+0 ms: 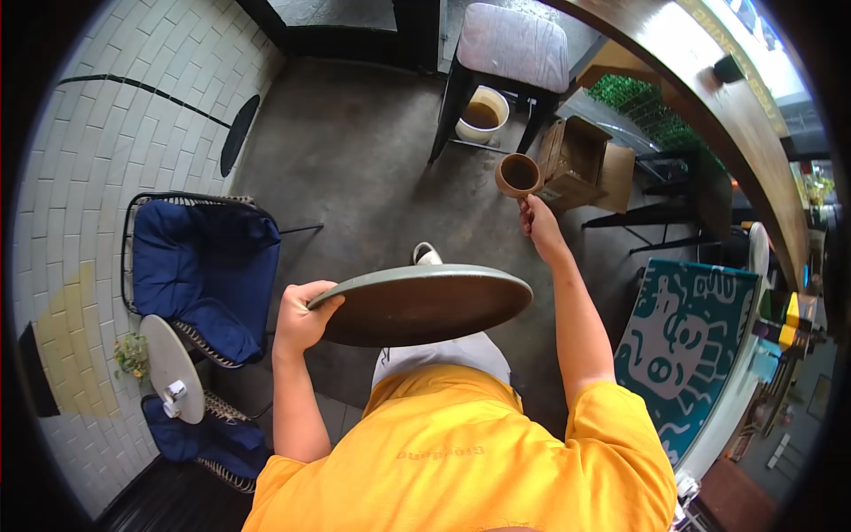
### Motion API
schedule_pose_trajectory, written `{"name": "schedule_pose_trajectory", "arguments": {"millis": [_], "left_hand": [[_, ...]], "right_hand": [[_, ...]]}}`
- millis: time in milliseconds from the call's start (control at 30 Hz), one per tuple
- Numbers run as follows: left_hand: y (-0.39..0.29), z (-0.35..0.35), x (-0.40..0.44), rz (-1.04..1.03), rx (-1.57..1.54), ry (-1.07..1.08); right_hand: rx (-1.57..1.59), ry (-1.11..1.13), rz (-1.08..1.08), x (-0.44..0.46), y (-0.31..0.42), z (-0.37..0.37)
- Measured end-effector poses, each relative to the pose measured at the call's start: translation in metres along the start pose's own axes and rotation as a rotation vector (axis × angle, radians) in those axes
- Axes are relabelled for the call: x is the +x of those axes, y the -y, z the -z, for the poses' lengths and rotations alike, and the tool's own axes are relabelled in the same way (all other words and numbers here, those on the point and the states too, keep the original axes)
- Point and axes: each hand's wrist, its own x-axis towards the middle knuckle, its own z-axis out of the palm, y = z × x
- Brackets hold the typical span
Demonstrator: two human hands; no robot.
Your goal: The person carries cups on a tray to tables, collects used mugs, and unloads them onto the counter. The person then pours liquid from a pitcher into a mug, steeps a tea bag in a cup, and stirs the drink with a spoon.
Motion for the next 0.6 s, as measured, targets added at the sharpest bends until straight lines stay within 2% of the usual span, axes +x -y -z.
{"name": "schedule_pose_trajectory", "arguments": {"millis": [133, 167, 200, 433, 567, 600], "left_hand": [[0.006, 0.0, 0.055, -0.037, -0.04, 0.023], [0.008, -0.002, 0.061, -0.018, -0.048, 0.017], [0.009, -0.004, 0.069, -0.002, -0.055, -0.021], [0.024, -0.012, 0.087, 0.184, -0.059, -0.238], [0.028, -0.031, 0.073, 0.266, -0.027, -0.365], [0.027, -0.04, 0.067, 0.323, 0.006, -0.435]], "right_hand": [[0.042, 0.007, -0.007, 0.085, -0.003, -0.001], [0.165, -0.007, -0.053, 0.108, -0.009, -0.003], [0.285, -0.018, -0.092, 0.133, -0.011, -0.005], [0.536, -0.11, -0.285, 0.285, -0.034, -0.007], [0.476, -0.252, -0.326, 0.38, -0.057, 0.022], [0.391, -0.206, -0.291, 0.406, -0.063, 0.038]]}}
